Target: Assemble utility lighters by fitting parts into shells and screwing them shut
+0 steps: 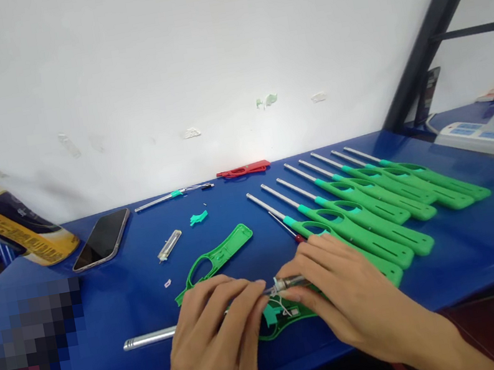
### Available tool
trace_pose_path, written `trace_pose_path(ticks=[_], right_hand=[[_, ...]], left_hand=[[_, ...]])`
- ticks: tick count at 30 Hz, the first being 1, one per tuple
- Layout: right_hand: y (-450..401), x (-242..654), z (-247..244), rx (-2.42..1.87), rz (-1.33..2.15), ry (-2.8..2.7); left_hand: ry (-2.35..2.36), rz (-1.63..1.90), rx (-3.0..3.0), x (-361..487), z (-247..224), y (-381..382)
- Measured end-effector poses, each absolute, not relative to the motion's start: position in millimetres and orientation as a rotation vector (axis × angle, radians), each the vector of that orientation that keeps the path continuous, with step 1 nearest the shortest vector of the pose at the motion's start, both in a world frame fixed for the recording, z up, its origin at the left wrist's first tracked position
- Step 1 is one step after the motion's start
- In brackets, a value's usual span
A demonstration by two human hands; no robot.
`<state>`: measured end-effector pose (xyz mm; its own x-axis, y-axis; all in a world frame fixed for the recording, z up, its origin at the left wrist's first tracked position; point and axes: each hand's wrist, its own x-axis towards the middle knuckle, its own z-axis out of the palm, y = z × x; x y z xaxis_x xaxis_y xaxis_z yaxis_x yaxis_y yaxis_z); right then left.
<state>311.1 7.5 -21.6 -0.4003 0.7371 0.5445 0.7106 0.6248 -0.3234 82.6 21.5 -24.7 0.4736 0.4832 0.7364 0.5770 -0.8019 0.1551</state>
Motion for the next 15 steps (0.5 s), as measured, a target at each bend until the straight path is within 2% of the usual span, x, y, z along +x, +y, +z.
trace_pose_path(ticks=[9, 15], right_hand=[[8.3, 318.0, -25.5, -1.203, -0.109, -2.2], [5.3, 323.5, -25.8, -1.173, -0.032, -2.193]], left_hand=[[-1.014, -1.015, -2.63, 69.0, -32.3, 11.6], [-1.017, -1.01, -2.636, 72.5, -32.6, 11.4]])
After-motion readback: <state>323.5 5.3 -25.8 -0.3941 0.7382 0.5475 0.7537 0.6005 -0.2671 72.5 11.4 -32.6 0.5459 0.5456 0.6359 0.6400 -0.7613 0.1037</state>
